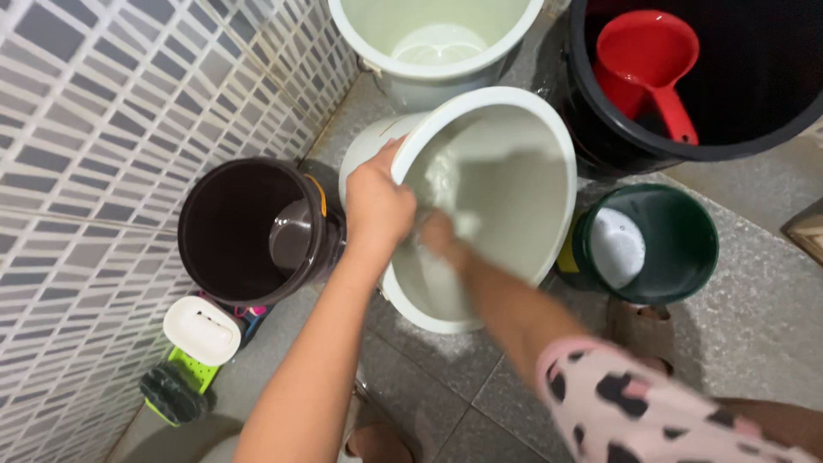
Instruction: The person scrubs the interior and exterior of a white bucket using a small abrasive pad, then rinses it with water from a red scoop. The person repeats this process for a second white bucket, scrubbing and rinsing both the inside and outside surfaces.
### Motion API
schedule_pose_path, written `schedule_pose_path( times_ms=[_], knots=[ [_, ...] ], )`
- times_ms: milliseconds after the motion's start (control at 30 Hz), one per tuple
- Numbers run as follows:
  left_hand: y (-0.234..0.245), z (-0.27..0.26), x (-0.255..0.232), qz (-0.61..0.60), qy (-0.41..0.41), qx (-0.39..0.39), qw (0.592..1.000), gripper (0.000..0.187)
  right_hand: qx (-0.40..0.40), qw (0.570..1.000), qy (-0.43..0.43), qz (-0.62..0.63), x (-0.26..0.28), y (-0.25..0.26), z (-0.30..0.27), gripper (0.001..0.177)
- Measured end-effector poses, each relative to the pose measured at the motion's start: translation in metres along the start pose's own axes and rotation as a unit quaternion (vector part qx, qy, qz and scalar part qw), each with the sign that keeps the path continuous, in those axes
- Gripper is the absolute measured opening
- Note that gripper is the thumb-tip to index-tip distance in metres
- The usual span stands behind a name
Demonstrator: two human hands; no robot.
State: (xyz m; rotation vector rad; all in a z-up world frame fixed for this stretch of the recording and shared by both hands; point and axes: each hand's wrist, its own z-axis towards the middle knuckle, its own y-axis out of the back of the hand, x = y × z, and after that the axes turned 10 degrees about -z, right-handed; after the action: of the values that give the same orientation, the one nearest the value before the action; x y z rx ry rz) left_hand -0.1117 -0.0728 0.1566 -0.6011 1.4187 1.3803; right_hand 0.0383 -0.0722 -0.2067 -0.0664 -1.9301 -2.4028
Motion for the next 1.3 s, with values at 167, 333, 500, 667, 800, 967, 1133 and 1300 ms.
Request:
schedule_pose_path(
  times_ms=[167, 333, 500, 667, 800, 967, 1133, 1300],
  knots=[
    [0.01, 0.007, -0.018, -0.008, 0.149, -0.007, 0.989, 0.052, 0.071, 0.988, 0.087, 0.103, 0.089, -0.006, 0.031, 0.024],
    [0.004, -0.007, -0.019, 0.025, 0.02, -0.01, 0.999, 0.054, 0.108, 0.993, 0.024, 0.046, 0.013, -0.029, 0.032, 0.031],
    [-0.008, -0.012, -0.009, 0.007, -0.009, -0.038, 0.999, 0.06, 0.216, 0.974, -0.056, 0.042, -0.013, -0.025, -0.018, 0.04],
    [-0.014, -0.013, -0.009, 0.008, 0.063, -0.059, 0.996, 0.051, 0.235, 0.922, -0.065, 0.3, 0.11, 0.037, -0.031, 0.043],
    [-0.002, 0.003, 0.008, 0.044, 0.142, -0.107, 0.983, 0.043, 0.323, 0.768, -0.144, 0.534, 0.089, 0.137, -0.056, 0.048],
    [0.008, 0.007, 0.046, 0.052, 0.173, -0.13, 0.975, 0.041, 0.225, 0.958, 0.157, 0.084, -0.079, 0.227, -0.094, 0.06],
    [-0.014, -0.014, 0.054, -0.127, 0.279, -0.268, 0.913, 0.028, 0.059, 0.966, -0.219, 0.123, -0.106, 0.265, -0.07, 0.086],
    [0.084, -0.072, 0.091, -0.317, 0.379, -0.328, 0.805, 0.033, 0.021, 0.863, -0.271, 0.427, -0.034, 0.341, -0.032, 0.058]
  ],
)
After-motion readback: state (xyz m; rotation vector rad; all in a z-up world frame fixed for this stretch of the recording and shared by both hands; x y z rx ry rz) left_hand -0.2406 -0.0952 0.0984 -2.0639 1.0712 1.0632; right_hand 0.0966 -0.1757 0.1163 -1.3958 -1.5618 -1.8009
